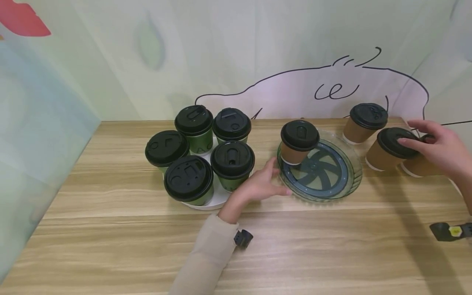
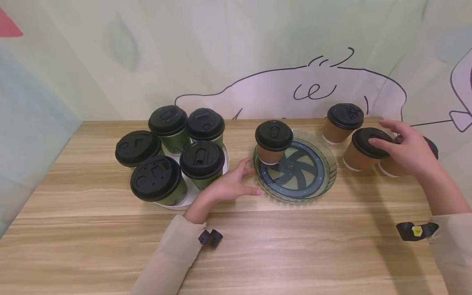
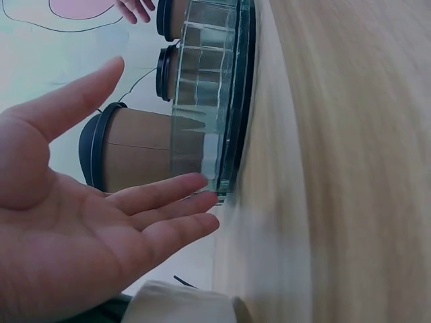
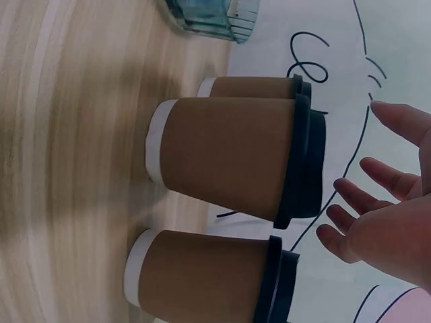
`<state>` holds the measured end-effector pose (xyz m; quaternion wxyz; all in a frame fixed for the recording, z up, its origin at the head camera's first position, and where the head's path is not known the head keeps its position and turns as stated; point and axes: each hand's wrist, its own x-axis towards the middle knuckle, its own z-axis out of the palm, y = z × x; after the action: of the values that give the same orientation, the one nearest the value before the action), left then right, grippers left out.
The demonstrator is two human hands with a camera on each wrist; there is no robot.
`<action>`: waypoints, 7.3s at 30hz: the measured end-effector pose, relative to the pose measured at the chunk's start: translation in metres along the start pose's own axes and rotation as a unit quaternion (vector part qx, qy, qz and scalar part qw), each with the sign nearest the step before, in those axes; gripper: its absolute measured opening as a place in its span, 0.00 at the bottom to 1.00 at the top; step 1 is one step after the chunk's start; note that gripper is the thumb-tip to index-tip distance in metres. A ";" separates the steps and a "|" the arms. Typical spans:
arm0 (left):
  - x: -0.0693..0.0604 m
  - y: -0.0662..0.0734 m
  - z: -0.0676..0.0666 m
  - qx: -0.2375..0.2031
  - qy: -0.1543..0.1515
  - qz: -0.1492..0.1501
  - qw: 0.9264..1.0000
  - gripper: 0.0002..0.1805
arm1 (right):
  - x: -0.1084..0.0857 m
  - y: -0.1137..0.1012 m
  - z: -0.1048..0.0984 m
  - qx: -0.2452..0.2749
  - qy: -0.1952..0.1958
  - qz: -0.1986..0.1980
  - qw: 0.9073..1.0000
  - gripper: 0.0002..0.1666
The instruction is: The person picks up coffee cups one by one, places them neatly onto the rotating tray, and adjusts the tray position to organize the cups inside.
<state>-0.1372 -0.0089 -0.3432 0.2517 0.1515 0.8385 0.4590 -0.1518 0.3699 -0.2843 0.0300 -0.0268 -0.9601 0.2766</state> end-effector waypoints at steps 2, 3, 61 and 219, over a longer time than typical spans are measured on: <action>0.000 0.000 0.000 0.000 0.001 0.004 1.000 0.55 | 0.001 0.002 0.001 0.000 -0.005 0.002 1.000 0.42; 0.000 -0.001 0.000 0.001 0.002 0.005 1.000 0.55 | 0.001 0.003 0.001 0.000 -0.007 0.002 1.000 0.43; 0.003 -0.006 0.003 0.016 0.004 0.030 0.999 0.52 | 0.019 0.049 0.023 -0.013 0.011 0.018 1.000 0.50; 0.005 -0.007 0.006 0.043 0.009 0.032 0.999 0.54 | -0.018 -0.131 0.094 0.106 -0.119 -0.241 0.957 0.42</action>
<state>-0.1374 -0.0057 -0.3530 0.2227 0.1846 0.8546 0.4312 -0.1450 0.2079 -0.2950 -0.0163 0.2416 -0.9001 0.3622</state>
